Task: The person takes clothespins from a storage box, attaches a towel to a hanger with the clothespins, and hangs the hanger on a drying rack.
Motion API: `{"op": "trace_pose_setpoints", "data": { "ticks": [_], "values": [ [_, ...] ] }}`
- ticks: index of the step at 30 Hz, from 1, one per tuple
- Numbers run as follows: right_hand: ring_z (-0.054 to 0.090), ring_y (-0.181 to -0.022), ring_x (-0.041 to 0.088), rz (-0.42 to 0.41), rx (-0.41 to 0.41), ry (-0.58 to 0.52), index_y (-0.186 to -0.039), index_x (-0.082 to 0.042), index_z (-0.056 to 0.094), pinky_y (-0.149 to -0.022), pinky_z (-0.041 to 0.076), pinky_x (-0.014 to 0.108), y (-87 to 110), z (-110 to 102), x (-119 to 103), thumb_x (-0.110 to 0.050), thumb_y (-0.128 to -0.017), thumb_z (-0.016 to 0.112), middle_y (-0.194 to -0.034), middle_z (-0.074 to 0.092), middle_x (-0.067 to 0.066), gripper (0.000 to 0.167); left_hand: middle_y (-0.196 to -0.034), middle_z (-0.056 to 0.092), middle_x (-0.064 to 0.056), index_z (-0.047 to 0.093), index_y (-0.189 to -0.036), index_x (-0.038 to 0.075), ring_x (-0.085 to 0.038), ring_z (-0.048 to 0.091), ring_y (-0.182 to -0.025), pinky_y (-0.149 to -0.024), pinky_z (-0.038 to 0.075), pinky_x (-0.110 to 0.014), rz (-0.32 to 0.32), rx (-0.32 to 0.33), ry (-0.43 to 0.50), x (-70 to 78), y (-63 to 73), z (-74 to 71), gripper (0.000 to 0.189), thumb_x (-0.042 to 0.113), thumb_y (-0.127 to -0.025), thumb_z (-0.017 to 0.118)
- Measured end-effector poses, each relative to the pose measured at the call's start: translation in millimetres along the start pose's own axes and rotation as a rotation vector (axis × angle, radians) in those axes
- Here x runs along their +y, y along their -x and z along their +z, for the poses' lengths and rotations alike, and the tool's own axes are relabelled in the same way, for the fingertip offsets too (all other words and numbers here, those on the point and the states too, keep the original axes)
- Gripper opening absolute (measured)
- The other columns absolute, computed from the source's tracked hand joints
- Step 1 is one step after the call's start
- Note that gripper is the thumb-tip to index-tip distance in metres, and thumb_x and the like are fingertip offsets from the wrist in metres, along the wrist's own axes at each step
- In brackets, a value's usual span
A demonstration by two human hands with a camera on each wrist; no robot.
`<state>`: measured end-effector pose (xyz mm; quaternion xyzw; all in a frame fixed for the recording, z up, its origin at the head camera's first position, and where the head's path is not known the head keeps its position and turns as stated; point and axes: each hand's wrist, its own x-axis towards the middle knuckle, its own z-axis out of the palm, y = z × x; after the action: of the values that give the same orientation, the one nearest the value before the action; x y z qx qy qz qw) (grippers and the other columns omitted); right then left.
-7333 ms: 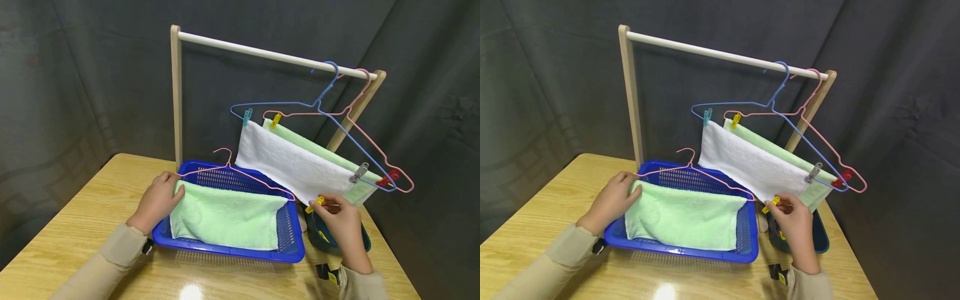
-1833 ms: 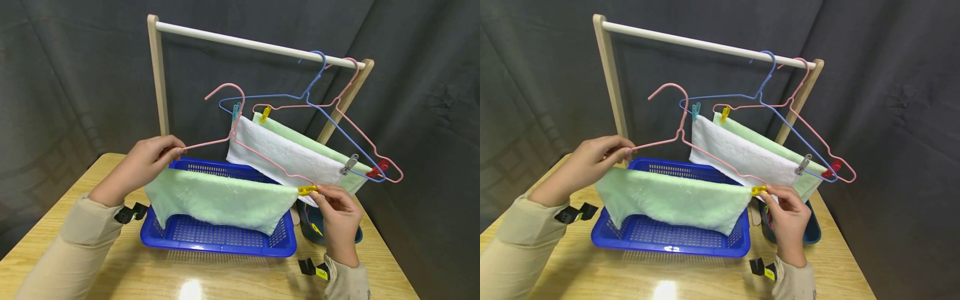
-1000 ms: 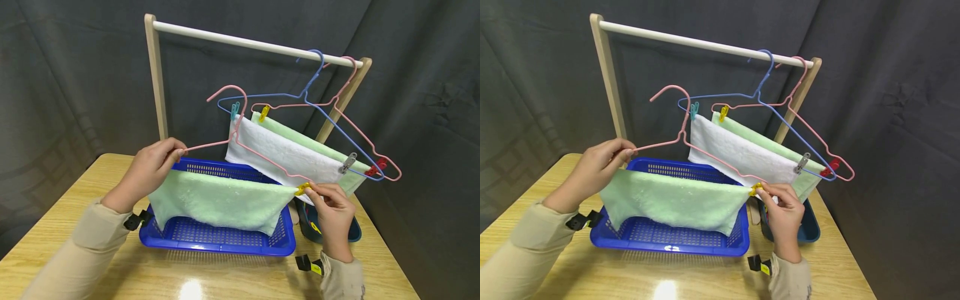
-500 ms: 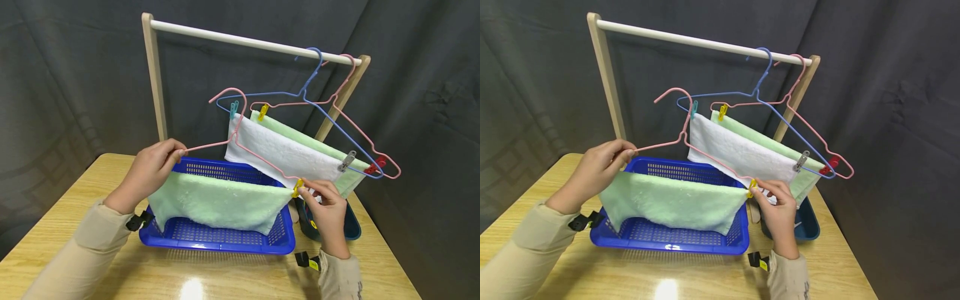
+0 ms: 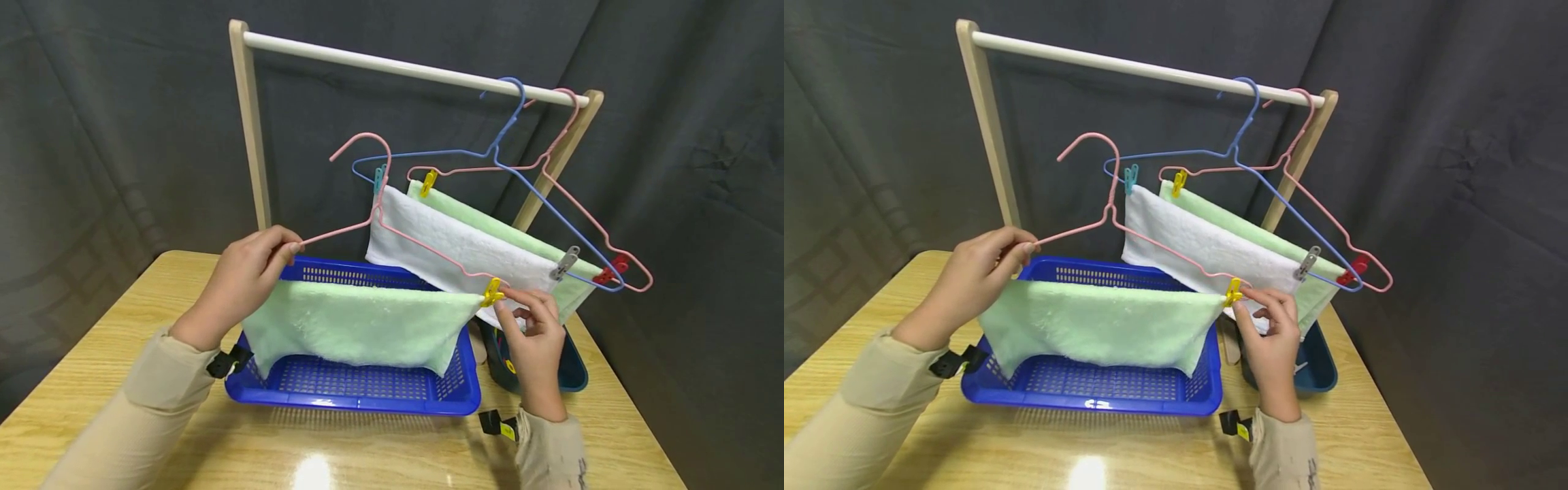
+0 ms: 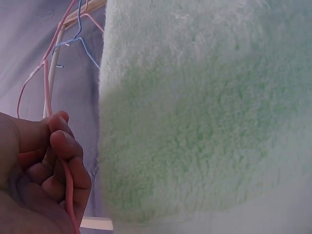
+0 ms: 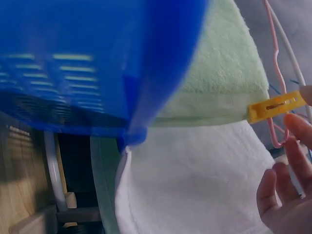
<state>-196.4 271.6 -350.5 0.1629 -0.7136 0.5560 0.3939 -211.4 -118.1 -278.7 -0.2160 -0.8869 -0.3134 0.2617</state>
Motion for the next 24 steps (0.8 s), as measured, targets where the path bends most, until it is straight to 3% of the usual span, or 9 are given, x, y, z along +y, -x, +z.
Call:
{"op": "trace_pose_setpoints", "data": {
  "ticks": [7,11,18,21,24],
  "values": [
    [0.047,-0.118,0.018,0.066,-0.008,-0.081,-0.118,0.016,0.066,-0.081,0.044,0.018,1.1,4,3,0.010,-0.095,0.061,-0.129,0.049,0.010,0.024,-0.081,0.059,-0.003,0.068,-0.106,0.006,-0.017,0.049,-0.070,-0.060,0.040,-0.033,0.007,-0.022,0.017,0.3,1.3,-0.1,0.013,0.015,-0.105,0.057],
    [0.050,-0.109,0.019,0.134,0.006,-0.137,-0.118,0.016,0.066,-0.080,0.048,0.017,1.7,8,3,0.009,-0.095,0.063,-0.124,0.049,0.010,0.025,-0.082,0.059,-0.002,0.068,-0.106,0.006,-0.017,0.050,-0.070,-0.061,0.040,-0.033,0.005,-0.028,0.019,0.0,2.2,0.4,0.015,0.015,-0.106,0.056],
    [0.042,-0.093,0.016,0.241,0.062,-0.068,-0.118,0.010,0.069,-0.064,0.040,0.013,3.9,12,3,0.003,-0.096,0.065,-0.114,0.044,0.002,0.024,-0.083,0.059,-0.003,0.068,-0.107,0.007,-0.017,0.051,-0.071,-0.061,0.041,-0.033,-0.008,-0.044,0.027,0.9,2.6,1.7,0.015,0.015,-0.106,0.056],
    [0.041,-0.091,0.013,0.279,0.108,-0.129,-0.116,0.004,0.073,-0.062,0.037,0.013,3.4,13,4,0.004,-0.095,0.066,-0.108,0.048,0.001,0.023,-0.085,0.062,-0.004,0.068,-0.107,0.006,-0.018,0.052,-0.073,-0.063,0.043,-0.034,-0.013,-0.048,0.037,1.3,2.9,2.7,0.014,0.014,-0.106,0.056],
    [0.046,-0.093,0.012,0.323,0.158,-0.305,-0.111,0.000,0.077,-0.068,0.042,0.011,3.0,14,4,0.009,-0.093,0.066,-0.103,0.052,0.003,0.023,-0.085,0.061,-0.004,0.068,-0.108,0.006,-0.019,0.053,-0.074,-0.063,0.043,-0.034,-0.026,-0.052,0.042,1.2,3.4,3.6,0.015,0.015,-0.106,0.056]
  ]
}}
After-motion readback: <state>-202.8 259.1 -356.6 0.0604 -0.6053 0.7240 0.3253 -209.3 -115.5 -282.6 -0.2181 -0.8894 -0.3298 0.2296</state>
